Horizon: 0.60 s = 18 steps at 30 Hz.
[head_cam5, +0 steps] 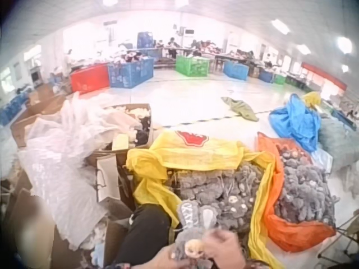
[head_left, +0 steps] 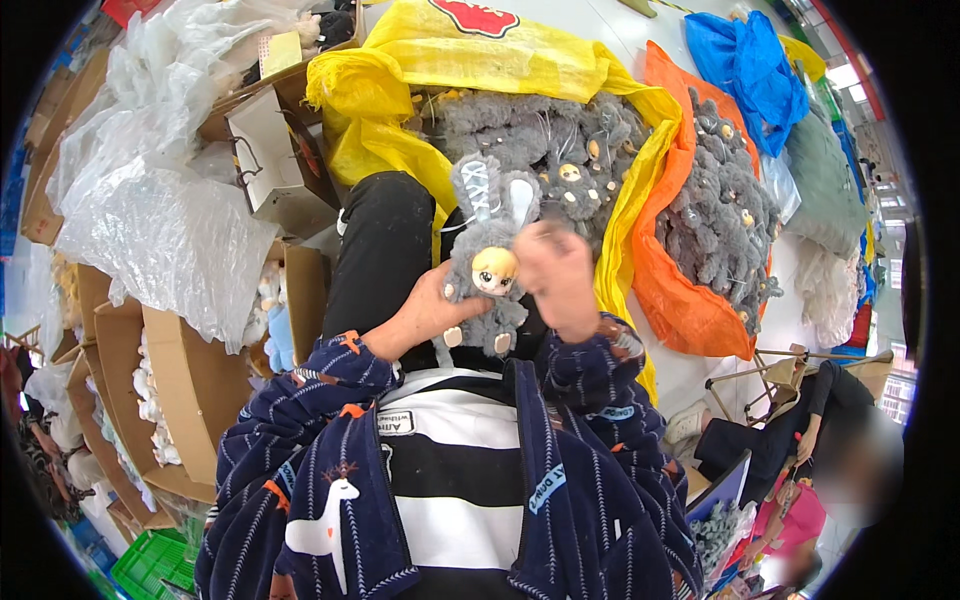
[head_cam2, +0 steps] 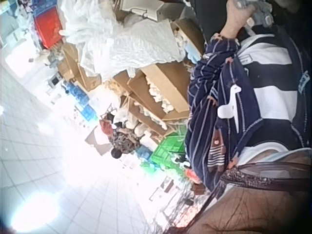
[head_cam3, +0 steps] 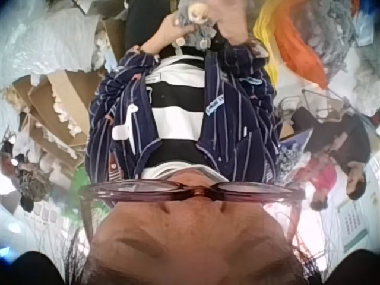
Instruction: The person sits on the floor and repeatedly picks up small gray stuffed toys from a yellow sack, turns them over, and places them back. The person handles the toys one at a time, inspecting their faces and bodies before returning them to the pile.
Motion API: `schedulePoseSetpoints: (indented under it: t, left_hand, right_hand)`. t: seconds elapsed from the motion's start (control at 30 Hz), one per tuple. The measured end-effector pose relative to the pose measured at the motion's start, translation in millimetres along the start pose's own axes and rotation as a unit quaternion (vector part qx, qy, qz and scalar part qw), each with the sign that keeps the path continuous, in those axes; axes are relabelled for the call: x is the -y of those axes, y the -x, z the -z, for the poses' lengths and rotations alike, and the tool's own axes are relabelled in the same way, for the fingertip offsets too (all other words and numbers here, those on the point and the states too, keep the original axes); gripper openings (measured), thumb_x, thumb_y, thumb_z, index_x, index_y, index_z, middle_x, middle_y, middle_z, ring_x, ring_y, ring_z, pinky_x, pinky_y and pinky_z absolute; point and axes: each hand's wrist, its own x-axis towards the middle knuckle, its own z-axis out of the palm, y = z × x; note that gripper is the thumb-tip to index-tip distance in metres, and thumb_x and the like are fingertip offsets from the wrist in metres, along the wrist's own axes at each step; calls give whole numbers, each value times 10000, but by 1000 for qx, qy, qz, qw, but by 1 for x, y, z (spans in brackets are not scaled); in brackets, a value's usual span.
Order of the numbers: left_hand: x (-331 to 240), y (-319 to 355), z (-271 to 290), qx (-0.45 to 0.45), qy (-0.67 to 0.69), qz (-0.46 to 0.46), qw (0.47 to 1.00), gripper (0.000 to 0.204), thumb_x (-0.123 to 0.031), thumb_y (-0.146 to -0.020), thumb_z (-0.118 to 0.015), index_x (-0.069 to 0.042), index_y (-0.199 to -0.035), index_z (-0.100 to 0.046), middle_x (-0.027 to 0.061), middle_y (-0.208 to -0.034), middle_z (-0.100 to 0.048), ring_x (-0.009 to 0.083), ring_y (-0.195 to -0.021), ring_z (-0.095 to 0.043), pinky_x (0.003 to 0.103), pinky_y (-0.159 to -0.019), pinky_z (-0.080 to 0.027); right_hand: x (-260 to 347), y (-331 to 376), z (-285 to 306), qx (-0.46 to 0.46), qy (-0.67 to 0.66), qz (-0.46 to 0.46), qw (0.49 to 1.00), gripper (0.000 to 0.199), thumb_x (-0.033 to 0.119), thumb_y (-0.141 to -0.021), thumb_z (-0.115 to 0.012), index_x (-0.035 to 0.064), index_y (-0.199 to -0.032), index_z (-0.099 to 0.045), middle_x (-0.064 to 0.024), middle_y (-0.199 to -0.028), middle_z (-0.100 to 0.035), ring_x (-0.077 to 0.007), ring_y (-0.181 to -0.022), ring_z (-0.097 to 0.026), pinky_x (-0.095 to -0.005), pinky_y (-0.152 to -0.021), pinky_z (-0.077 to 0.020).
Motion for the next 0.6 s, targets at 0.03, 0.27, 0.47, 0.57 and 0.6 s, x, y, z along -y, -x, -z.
schedulePoseSetpoints:
  t: [0.03, 0.27, 0.47, 0.57, 0.6]
  left_hand:
    - [2, -1, -1, 10, 31, 10, 999, 449, -176, -700, -728, 4, -1072, -551, 80, -946, -631, 126, -870, -581, 286, -787, -462]
    - [5, -1, -1, 34, 83, 32, 995, 444, -174, -744, -719, 11, -1111, -552, 58, -973, -631, 114, -884, -575, 275, -810, -455]
    - [-27, 13, 13, 42, 219, 22, 975, 352, -87, -798, -639, -17, -1131, -551, 42, -1052, -608, 114, -965, -552, 259, -849, -432]
    - [-21, 9, 15, 15, 322, 44, 946, 397, -126, -830, -634, -27, -1190, -500, 37, -1110, -574, 134, -1023, -532, 278, -889, -422]
    - [-19, 8, 15, 8, 365, 46, 930, 400, -139, -833, -642, -28, -1190, -500, 29, -1106, -573, 136, -1027, -530, 283, -891, -422]
  right_hand:
    - [-5, -4, 18, -5, -166, 31, 986, 52, 99, -823, -585, 54, -799, -573, 30, -635, -500, -14, -468, -377, -176, -419, -287]
    - [-22, 2, 10, -93, 295, 212, 927, 294, 90, -821, -607, 18, -1104, -573, -63, -844, -600, -100, -767, -547, -235, -658, -447]
    - [-40, -15, 67, -205, 353, 122, 905, 176, 130, -842, -586, -34, -898, -617, -50, -693, -602, -93, -648, -545, -234, -600, -434]
    - [-22, 9, 47, -158, 314, 162, 922, 148, 118, -825, -608, -10, -899, -623, -51, -736, -612, -78, -657, -550, -230, -602, -442]
    - [-20, 19, 37, -118, 323, 172, 923, 165, 119, -805, -640, -1, -917, -622, -80, -770, -638, -94, -686, -584, -244, -635, -467]
